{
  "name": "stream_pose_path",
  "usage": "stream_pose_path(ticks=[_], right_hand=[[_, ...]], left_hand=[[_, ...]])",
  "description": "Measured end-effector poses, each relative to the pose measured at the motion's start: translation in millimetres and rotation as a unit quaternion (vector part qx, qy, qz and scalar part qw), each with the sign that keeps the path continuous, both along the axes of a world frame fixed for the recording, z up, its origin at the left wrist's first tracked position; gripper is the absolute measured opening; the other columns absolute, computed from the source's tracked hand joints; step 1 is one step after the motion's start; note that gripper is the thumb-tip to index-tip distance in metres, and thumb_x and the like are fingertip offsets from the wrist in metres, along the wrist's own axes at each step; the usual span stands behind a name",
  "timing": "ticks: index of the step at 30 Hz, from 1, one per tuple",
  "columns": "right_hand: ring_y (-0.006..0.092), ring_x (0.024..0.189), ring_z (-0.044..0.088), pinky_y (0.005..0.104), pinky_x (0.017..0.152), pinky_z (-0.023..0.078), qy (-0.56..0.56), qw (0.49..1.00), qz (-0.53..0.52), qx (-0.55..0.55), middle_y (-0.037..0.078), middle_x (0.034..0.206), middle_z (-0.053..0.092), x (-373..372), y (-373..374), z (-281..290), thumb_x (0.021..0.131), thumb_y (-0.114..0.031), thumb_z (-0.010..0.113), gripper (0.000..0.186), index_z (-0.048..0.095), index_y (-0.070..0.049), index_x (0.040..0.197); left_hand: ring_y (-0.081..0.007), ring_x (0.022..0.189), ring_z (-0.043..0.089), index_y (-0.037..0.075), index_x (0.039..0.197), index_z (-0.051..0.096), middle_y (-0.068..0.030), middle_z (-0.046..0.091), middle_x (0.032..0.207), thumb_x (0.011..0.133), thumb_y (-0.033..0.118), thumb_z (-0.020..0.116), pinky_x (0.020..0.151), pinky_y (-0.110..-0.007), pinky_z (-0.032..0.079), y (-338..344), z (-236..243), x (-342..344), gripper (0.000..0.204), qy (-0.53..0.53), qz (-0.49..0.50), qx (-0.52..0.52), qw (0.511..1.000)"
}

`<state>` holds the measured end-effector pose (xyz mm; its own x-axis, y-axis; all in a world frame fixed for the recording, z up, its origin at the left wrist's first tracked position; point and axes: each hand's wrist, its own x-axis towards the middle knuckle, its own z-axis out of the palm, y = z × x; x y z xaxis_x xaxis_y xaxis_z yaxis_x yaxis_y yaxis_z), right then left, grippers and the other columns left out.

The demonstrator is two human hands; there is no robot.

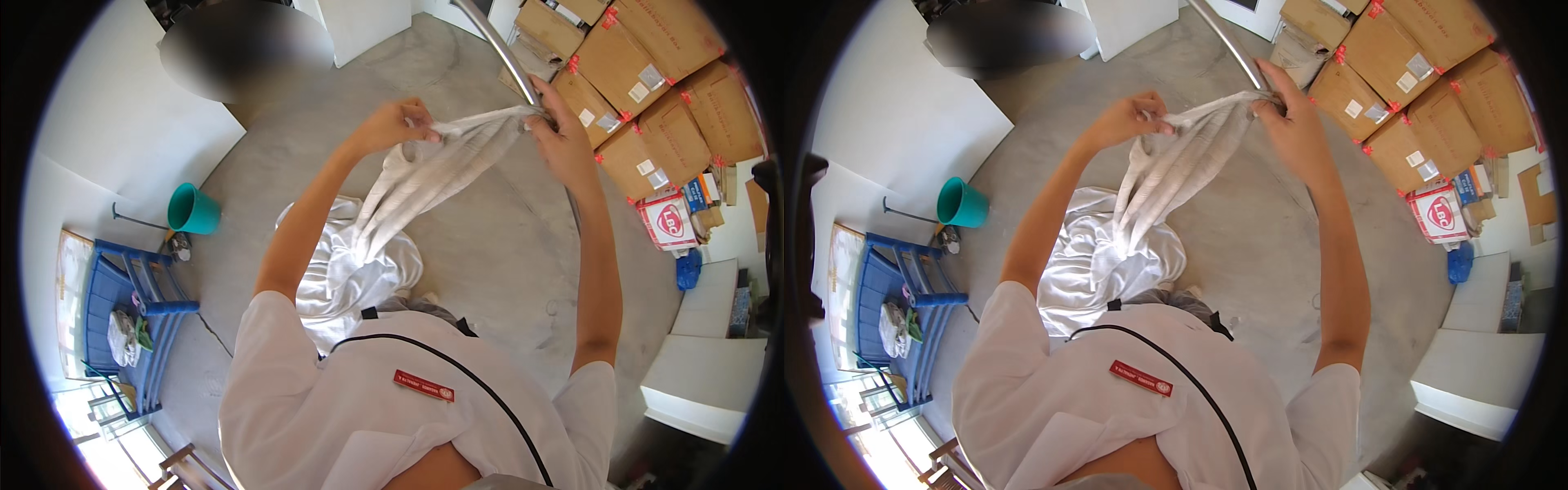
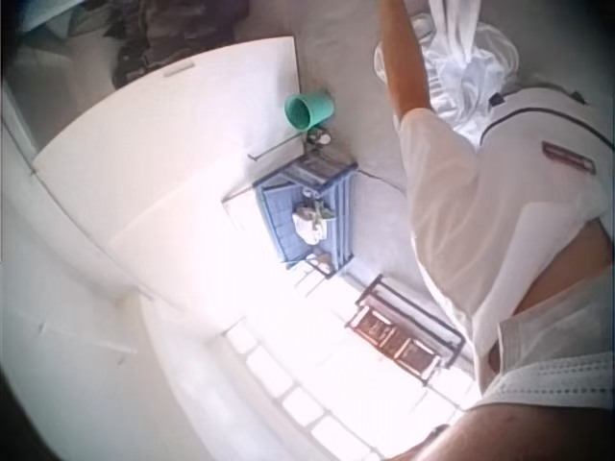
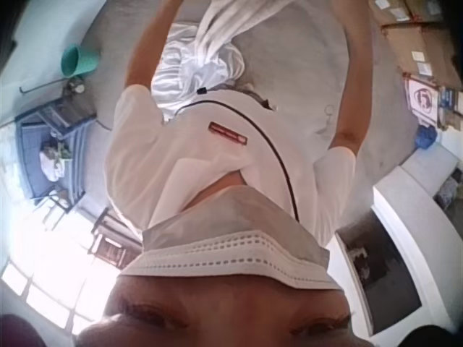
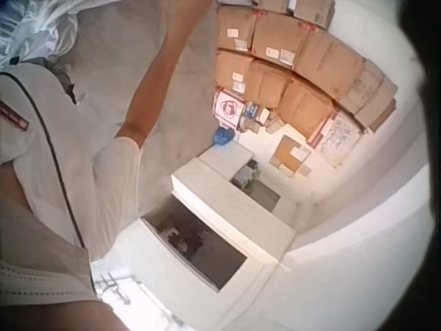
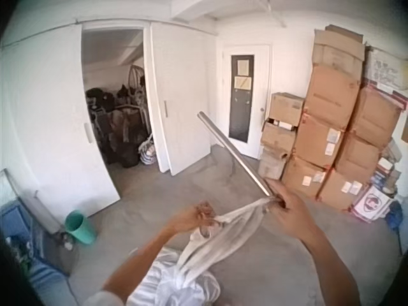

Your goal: The person threads a beige curtain onto a metal curtain rod by sliding the rod through the curtain's grommets. They handle the curtain and rod by hand, adjusting the fabric along the rod and lifting the assembled curtain at the end.

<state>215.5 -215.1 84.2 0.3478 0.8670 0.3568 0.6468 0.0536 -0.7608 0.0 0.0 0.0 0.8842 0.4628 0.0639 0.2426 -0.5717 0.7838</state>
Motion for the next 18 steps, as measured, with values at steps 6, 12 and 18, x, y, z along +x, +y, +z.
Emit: stream_pose_path(ticks=[6,12,18], right_hand=[[0.0127,0.089,0.058,0.0278,0.084,0.047,0.021,1.000,-0.020,-0.006,0.004,0.102,0.064,49,-33,32,0.092,-0.009,0.060,0.055,0.050,-0.016,0.146],[0.0086,0.088,0.053,0.0241,0.081,0.045,-0.009,0.996,-0.062,-0.057,0.002,0.110,0.063,77,-50,31,0.092,-0.009,0.062,0.060,0.047,-0.018,0.148],[0.0096,0.091,0.053,0.0239,0.081,0.044,0.037,0.979,-0.081,-0.183,0.002,0.125,0.062,51,-32,-1,0.094,-0.016,0.064,0.060,0.044,-0.020,0.150]], left_hand=[[-0.0192,0.102,0.062,0.008,0.107,0.071,-0.0034,0.070,0.100,0.079,0.048,0.080,0.090,-0.035,0.046,8,-48,42,0.050,0.054,-0.089,-0.080,0.991],[-0.0106,0.100,0.056,0.008,0.109,0.069,0.0003,0.066,0.104,0.093,0.034,0.070,0.093,-0.026,0.042,48,-59,38,0.031,-0.156,-0.048,-0.190,0.968],[-0.0110,0.097,0.058,0.008,0.106,0.071,0.0015,0.065,0.100,0.090,0.027,0.073,0.090,-0.026,0.044,87,84,28,0.025,-0.200,0.017,0.005,0.980]])
